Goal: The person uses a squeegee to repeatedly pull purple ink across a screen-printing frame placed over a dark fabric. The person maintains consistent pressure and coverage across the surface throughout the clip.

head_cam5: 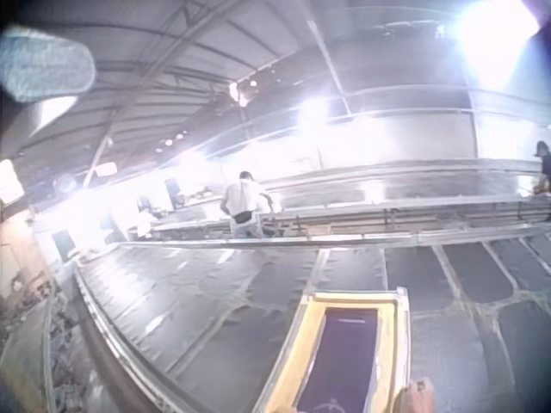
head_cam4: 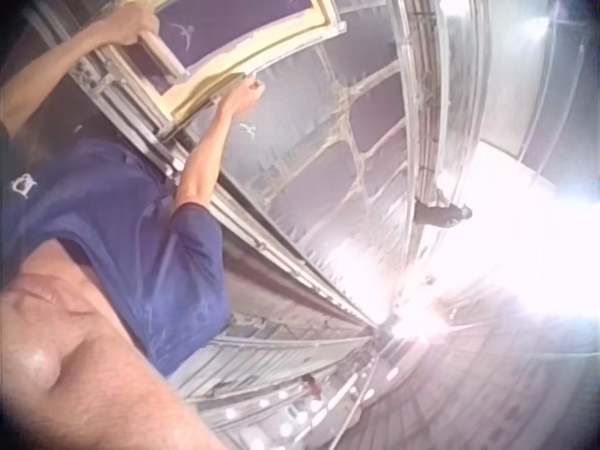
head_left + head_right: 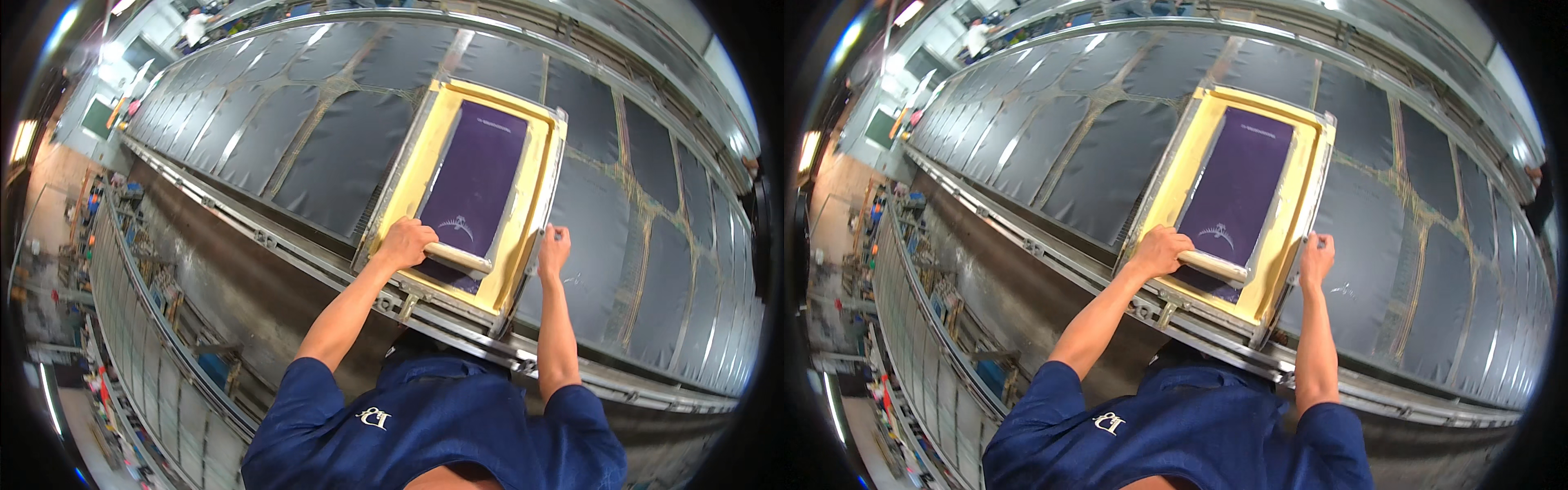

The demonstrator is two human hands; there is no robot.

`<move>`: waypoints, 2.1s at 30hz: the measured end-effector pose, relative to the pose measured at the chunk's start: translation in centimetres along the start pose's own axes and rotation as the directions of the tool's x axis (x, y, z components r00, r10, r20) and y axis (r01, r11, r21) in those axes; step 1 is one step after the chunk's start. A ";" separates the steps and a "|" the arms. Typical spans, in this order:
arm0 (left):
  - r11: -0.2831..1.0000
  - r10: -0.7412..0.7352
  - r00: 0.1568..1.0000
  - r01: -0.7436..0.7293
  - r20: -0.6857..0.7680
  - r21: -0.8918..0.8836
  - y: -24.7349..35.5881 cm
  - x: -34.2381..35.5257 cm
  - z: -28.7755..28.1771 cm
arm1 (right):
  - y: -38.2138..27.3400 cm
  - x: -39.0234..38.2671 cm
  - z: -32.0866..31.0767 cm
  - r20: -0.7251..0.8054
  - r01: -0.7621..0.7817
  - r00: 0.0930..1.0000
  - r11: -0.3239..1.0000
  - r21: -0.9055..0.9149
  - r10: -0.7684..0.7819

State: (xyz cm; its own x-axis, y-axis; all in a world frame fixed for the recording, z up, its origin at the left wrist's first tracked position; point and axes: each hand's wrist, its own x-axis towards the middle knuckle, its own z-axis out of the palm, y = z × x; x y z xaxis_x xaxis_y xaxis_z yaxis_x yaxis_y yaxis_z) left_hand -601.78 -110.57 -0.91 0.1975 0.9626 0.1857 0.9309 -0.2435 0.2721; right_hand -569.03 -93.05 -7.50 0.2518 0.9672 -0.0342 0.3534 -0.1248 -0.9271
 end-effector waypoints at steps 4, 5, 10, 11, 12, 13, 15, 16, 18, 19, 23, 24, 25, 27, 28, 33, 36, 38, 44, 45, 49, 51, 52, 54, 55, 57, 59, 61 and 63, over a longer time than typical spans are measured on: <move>1.000 0.008 1.000 -0.008 0.029 0.002 0.6 -4.6 -1.4 | -0.5 -0.7 1.2 -0.026 -0.034 0.999 0.996 -0.080 0.032; 1.000 0.018 0.999 -0.018 0.040 0.009 0.8 -5.3 -1.7 | -1.0 -0.6 1.4 -0.030 -0.057 0.998 0.995 -0.087 0.055; 0.996 0.078 0.996 -0.080 -0.036 -0.031 1.2 -6.6 -0.5 | -2.7 -1.6 1.5 -0.071 -0.091 0.994 0.982 -0.167 0.080; 0.997 0.079 0.997 -0.079 -0.018 -0.027 1.2 -5.9 -0.7 | -2.3 -1.5 1.6 -0.067 -0.072 0.996 0.981 -0.180 0.061; 0.997 0.079 0.997 -0.079 0.000 -0.021 0.9 -5.1 -0.6 | -1.9 -1.5 1.5 -0.065 -0.075 0.996 0.972 -0.223 0.062; 0.996 0.090 0.996 -0.089 0.021 -0.023 0.6 -4.2 -0.2 | -1.4 -1.6 1.3 -0.062 -0.080 0.996 0.961 -0.265 0.066; 0.994 0.106 0.994 -0.106 0.023 -0.018 -1.0 -0.9 -0.1 | -1.1 -1.2 1.8 -0.059 -0.077 0.996 0.960 -0.269 0.063; 0.994 0.110 0.994 -0.110 0.021 -0.015 -1.8 0.9 0.2 | -1.0 -1.2 1.7 -0.038 -0.100 0.995 0.953 -0.287 0.093; 0.990 0.137 0.991 -0.137 0.008 0.012 -4.6 5.7 0.9 | -2.3 -1.0 1.6 0.011 -0.139 0.988 0.934 -0.328 0.151; 0.990 0.141 0.990 -0.141 -0.005 0.015 -5.7 8.3 1.1 | -3.3 -1.2 1.2 0.045 -0.181 0.976 0.913 -0.366 0.212; 0.983 0.181 0.979 -0.177 -0.090 0.053 -11.4 20.6 4.3 | -3.6 1.4 0.3 0.179 -0.037 0.970 0.827 -0.561 0.165; 0.981 0.189 0.976 -0.181 -0.109 0.073 -12.6 23.5 4.8 | -3.1 2.0 0.1 0.232 0.072 0.969 0.792 -0.606 0.089; 0.979 0.189 0.979 -0.181 -0.080 0.092 -13.9 26.1 5.1 | -3.7 3.7 0.5 0.287 0.165 0.958 0.788 -0.593 0.015; 0.984 0.172 0.985 -0.171 -0.005 0.051 -16.3 31.3 4.7 | -7.0 8.0 2.3 0.340 0.286 0.932 0.830 -0.478 -0.126; 0.988 0.155 0.987 -0.154 0.044 -0.024 -16.8 33.3 4.3 | -9.1 10.3 3.4 0.367 0.386 0.898 0.833 -0.396 -0.242; 0.999 0.016 0.994 -0.013 0.108 -0.033 -18.3 38.5 2.3 | -17.1 21.4 11.8 0.595 0.743 0.619 0.628 -0.232 -0.513; 0.999 -0.035 0.968 0.035 0.248 0.005 -18.3 40.9 1.9 | -18.1 25.1 17.3 0.734 0.644 0.658 0.631 -0.433 -0.168; 0.999 -0.034 0.961 0.027 0.274 0.027 -18.0 41.3 2.1 | -17.8 26.6 19.5 0.777 0.634 0.630 0.564 -0.529 0.020; 0.995 -0.039 0.953 0.009 0.300 0.102 -16.5 38.0 2.2 | -15.4 22.9 18.8 0.757 0.690 0.649 0.482 -0.541 -0.080; 0.998 -0.042 0.956 0.024 0.290 0.064 -16.1 36.5 2.2 | -15.2 21.7 18.2 0.774 0.709 0.626 0.482 -0.515 -0.094; 0.999 -0.039 0.951 0.048 0.308 -0.023 -12.6 27.7 1.4 | -13.1 13.4 14.6 0.796 0.728 0.593 0.502 -0.467 -0.120; 0.999 0.022 0.976 -0.011 0.216 -0.048 -11.0 22.1 2.0 | -11.7 8.0 12.6 0.795 0.756 0.586 0.456 -0.469 -0.154; 0.997 0.058 0.983 -0.047 0.172 -0.064 -10.0 19.0 2.2 | -10.8 5.0 11.5 0.801 0.779 0.569 0.437 -0.450 -0.188; 0.996 0.072 0.987 -0.063 0.141 -0.064 -7.4 12.9 1.9 | -9.6 -1.0 9.0 0.796 0.794 0.543 0.472 -0.383 -0.266; 0.996 0.067 0.986 -0.056 0.153 -0.072 -6.4 9.9 1.8 | -9.3 -3.7 8.0 0.801 0.797 0.533 0.479 -0.368 -0.273; 0.996 0.052 0.981 -0.037 0.185 -0.083 -4.2 5.0 1.1 | -8.7 -8.5 6.0 0.802 0.778 0.548 0.495 -0.385 -0.238; 0.996 0.039 0.983 -0.024 0.182 -0.085 -2.8 2.2 0.4 | -8.2 -11.6 4.7 0.776 0.772 0.564 0.515 -0.373 -0.282; 0.995 0.033 0.989 -0.020 0.145 -0.095 -2.3 0.6 0.4 | -8.2 -12.7 4.2 0.761 0.786 0.554 0.515 -0.343 -0.338; 0.996 0.017 0.978 0.002 0.207 -0.094 -2.8 1.6 0.3 | -9.8 -11.6 4.4 0.815 0.767 0.543 0.515 -0.384 -0.202</move>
State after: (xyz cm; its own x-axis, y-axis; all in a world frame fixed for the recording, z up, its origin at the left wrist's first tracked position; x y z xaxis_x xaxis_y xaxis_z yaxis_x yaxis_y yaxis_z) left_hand -603.97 -108.28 -1.67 0.2730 0.9620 -0.0093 0.8985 -0.2516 0.3596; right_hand -579.36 -102.11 0.39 -0.6686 0.7312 -0.1355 0.7207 0.5922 -0.3605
